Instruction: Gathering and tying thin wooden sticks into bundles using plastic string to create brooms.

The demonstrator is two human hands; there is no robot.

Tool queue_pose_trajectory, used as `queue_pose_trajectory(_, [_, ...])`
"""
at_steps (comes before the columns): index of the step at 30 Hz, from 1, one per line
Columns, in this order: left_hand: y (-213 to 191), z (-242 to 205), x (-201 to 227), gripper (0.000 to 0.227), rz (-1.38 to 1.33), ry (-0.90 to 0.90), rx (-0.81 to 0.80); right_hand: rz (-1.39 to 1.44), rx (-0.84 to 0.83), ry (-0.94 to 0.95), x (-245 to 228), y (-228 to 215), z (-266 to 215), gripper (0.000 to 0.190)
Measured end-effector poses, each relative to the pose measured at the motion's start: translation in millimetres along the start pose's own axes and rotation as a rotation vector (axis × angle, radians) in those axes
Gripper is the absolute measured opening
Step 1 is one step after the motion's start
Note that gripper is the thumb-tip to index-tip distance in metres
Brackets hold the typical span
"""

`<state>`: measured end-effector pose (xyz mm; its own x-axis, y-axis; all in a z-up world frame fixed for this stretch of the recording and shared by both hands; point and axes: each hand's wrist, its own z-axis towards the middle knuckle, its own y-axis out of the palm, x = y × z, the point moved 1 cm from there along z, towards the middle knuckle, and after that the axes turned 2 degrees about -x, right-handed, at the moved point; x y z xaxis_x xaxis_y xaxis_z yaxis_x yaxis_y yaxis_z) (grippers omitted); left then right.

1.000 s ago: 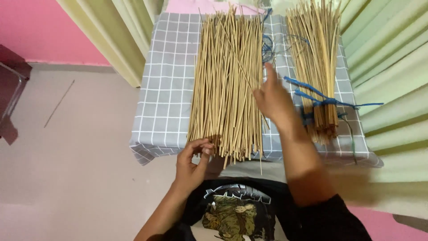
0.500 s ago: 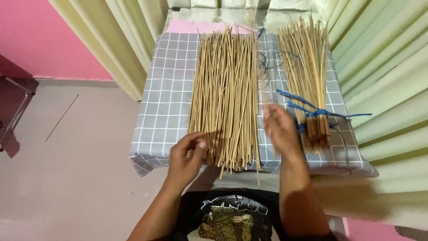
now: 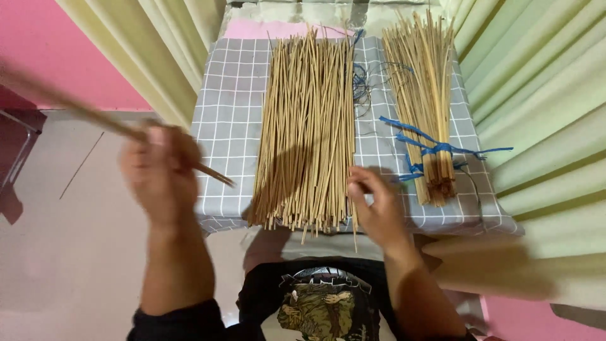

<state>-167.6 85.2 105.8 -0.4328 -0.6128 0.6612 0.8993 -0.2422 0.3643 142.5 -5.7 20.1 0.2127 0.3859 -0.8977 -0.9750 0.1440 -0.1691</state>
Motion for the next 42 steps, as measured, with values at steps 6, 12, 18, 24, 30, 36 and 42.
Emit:
queue_pose_trajectory(6, [-41.7, 14.6, -56.4, 0.030, 0.254, 0.148, 0.040, -0.804, -0.059, 0.029, 19.8, -8.9, 34.9, 0.024])
queue_pose_trajectory(12, [-52.7, -57.7, -144.0, 0.043, 0.695, -0.196, 0.078, -0.889, -0.354, 0.421, -7.6, 3.5, 66.9, 0.046])
queue_pose_trajectory(18, [-20.4, -44.3, -110.4, 0.045, 0.618, -0.278, 0.137, -0.663, -0.208, 0.469, 64.7, -7.8, 73.9, 0.042])
queue_pose_trajectory(24, [13.5, -50.4, -87.3, 0.045, 0.498, -0.411, 0.100, -0.441, 0.054, 0.341, 119.3, -27.2, 77.1, 0.029])
queue_pose_trajectory(30, [30.9, -58.5, -81.9, 0.040, 0.360, -0.572, -0.061, 0.024, 0.199, 0.338, 84.0, -21.5, 61.7, 0.024])
queue_pose_trajectory(36, [65.7, -55.4, -73.8, 0.027, 0.244, -0.713, -0.229, 0.397, 0.150, 0.200, 48.5, 2.2, 35.6, 0.019])
queue_pose_trajectory(42, [106.5, -62.7, -73.5, 0.042, 0.134, -0.738, -0.272, 0.587, 0.037, 0.183, 49.4, 39.0, 5.5, 0.027])
